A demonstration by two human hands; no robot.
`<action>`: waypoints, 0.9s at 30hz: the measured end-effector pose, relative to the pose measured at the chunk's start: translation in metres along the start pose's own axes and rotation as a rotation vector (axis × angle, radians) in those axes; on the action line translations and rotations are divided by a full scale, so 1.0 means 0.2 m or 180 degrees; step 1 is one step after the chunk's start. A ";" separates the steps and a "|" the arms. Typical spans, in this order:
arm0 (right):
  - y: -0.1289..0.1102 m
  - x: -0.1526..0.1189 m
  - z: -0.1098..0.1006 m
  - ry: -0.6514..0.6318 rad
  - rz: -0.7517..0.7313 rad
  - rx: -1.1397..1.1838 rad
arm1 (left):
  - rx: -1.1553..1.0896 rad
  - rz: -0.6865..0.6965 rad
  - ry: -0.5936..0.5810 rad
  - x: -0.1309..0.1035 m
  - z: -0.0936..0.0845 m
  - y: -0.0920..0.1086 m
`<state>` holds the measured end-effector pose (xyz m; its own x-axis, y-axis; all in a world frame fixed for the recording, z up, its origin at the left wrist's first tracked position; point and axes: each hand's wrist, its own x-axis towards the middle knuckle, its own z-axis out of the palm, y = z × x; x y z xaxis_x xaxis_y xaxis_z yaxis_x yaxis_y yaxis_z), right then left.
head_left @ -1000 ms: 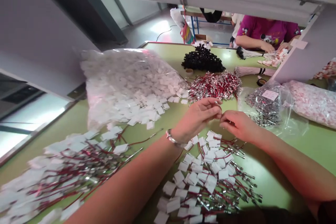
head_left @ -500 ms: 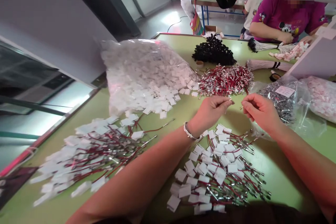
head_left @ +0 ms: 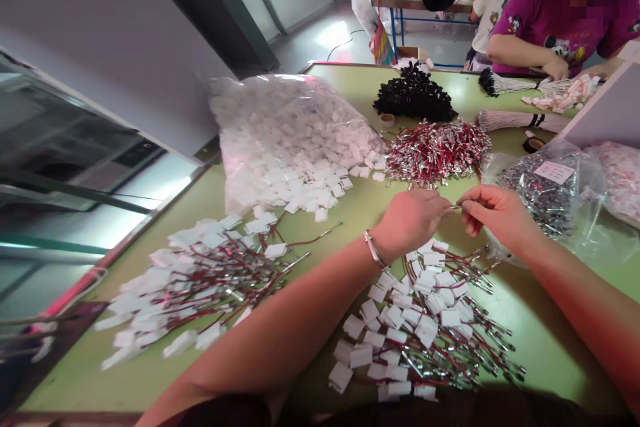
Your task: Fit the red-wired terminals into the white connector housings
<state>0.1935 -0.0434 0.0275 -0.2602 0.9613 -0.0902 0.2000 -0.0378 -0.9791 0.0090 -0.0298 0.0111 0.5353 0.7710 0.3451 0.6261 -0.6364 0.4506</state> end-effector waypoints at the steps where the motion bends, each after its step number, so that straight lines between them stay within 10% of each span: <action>1: 0.00 0.00 0.00 -0.0044 0.0066 0.0042 | 0.0247 0.0098 -0.0087 0.00 0.00 0.00; 11: 0.00 0.02 -0.09 0.0261 -0.0142 -0.0182 | -0.0220 -0.0203 0.0109 0.04 -0.10 -0.05; 19: 0.03 0.04 -0.09 -0.0254 -0.0750 -0.2331 | -0.0423 -0.0238 -0.0294 0.03 -0.02 -0.04; 24: 0.05 0.03 -0.01 0.0387 -0.1364 -0.2902 | -0.0298 -0.0888 0.0494 0.04 0.05 -0.06; 27: 0.05 0.02 0.05 0.0020 -0.1502 -0.2933 | -0.0284 -0.0829 0.0756 0.03 0.03 -0.04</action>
<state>0.1851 -0.0431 0.0155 -0.4955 0.8256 0.2701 0.7250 0.5643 -0.3950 0.0112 -0.0213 0.0042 0.2110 0.8979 0.3863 0.6667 -0.4212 0.6149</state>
